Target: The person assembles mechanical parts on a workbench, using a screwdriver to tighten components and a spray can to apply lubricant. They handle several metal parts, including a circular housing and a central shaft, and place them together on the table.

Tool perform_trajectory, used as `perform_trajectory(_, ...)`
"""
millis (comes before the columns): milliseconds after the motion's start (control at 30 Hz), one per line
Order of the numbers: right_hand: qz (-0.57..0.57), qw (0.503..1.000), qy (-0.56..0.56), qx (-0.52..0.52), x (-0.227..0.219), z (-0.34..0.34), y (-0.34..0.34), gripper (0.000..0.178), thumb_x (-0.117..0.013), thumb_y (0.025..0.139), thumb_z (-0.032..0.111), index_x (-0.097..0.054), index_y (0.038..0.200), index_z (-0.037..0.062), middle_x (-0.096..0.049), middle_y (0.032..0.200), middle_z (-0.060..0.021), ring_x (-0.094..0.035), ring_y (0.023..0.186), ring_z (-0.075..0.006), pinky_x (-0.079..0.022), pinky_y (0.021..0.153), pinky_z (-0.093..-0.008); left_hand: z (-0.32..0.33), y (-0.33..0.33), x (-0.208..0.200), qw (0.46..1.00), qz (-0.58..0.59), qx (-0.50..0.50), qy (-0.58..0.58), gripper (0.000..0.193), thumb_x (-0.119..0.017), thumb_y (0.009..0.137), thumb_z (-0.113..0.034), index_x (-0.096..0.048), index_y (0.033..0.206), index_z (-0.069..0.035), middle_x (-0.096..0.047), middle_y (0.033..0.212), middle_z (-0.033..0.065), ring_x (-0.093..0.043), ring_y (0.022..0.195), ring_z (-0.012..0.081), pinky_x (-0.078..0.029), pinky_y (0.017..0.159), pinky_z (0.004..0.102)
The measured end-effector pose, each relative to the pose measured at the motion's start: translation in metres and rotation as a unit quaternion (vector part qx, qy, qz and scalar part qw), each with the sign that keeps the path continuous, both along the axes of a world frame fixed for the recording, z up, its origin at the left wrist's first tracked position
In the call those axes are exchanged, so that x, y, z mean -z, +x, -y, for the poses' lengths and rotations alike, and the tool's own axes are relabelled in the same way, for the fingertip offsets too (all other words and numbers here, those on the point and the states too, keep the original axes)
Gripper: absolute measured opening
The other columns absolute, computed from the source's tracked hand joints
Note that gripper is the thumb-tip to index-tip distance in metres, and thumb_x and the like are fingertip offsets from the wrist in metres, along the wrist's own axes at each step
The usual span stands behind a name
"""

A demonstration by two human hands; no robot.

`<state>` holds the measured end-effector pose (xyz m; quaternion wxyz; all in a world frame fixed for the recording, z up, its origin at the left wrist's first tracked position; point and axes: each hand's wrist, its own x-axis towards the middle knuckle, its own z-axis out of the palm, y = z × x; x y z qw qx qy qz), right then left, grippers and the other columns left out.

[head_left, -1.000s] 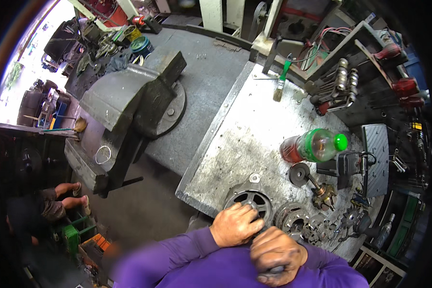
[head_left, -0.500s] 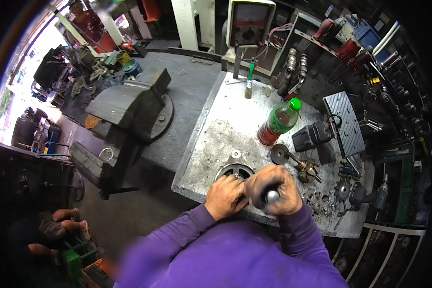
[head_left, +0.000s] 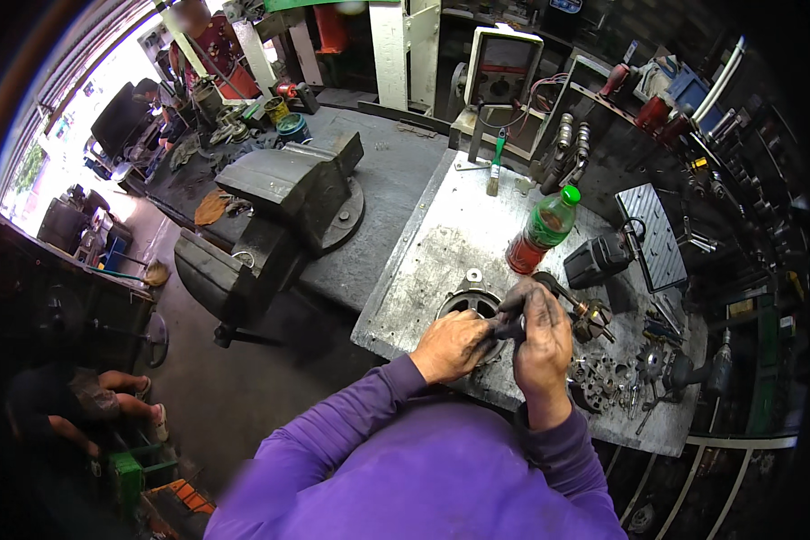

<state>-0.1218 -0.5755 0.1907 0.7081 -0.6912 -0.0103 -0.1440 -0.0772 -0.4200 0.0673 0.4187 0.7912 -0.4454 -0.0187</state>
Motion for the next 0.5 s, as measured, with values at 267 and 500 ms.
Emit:
perform_trajectory(267, 0.063, 0.991, 0.055, -0.105, 0.005, 0.006, -0.002, 0.089, -0.088, 0.078, 0.057, -0.057, 0.137, -0.0020, -0.068, 0.116, -0.0083, -0.066, 0.106, -0.0175, -0.053, 0.097, -0.0331, 0.009, -0.002, -0.007, 0.997, -0.018, -0.070, -0.004, 0.018, -0.075, 0.088, -0.021, -0.068, 0.096, -0.006, -0.068, 0.083, 0.0157, -0.066, 0.084, 0.0375, -0.055, 0.073, 0.0488)
perform_trajectory(500, 0.007, 0.994, -0.045, 0.099, 0.038, -0.012, -0.020, 0.044, -0.080, 0.089, 0.004, -0.061, 0.127, -0.0008, -0.068, 0.105, -0.0055, -0.064, 0.098, -0.0121, -0.053, 0.088, -0.0268, 0.012, -0.002, -0.009, 0.997, 0.024, -0.065, -0.025, 0.029, -0.078, 0.085, -0.026, -0.069, 0.103, -0.005, -0.069, 0.105, 0.0131, -0.066, 0.098, 0.0350, -0.056, 0.081, 0.0472)
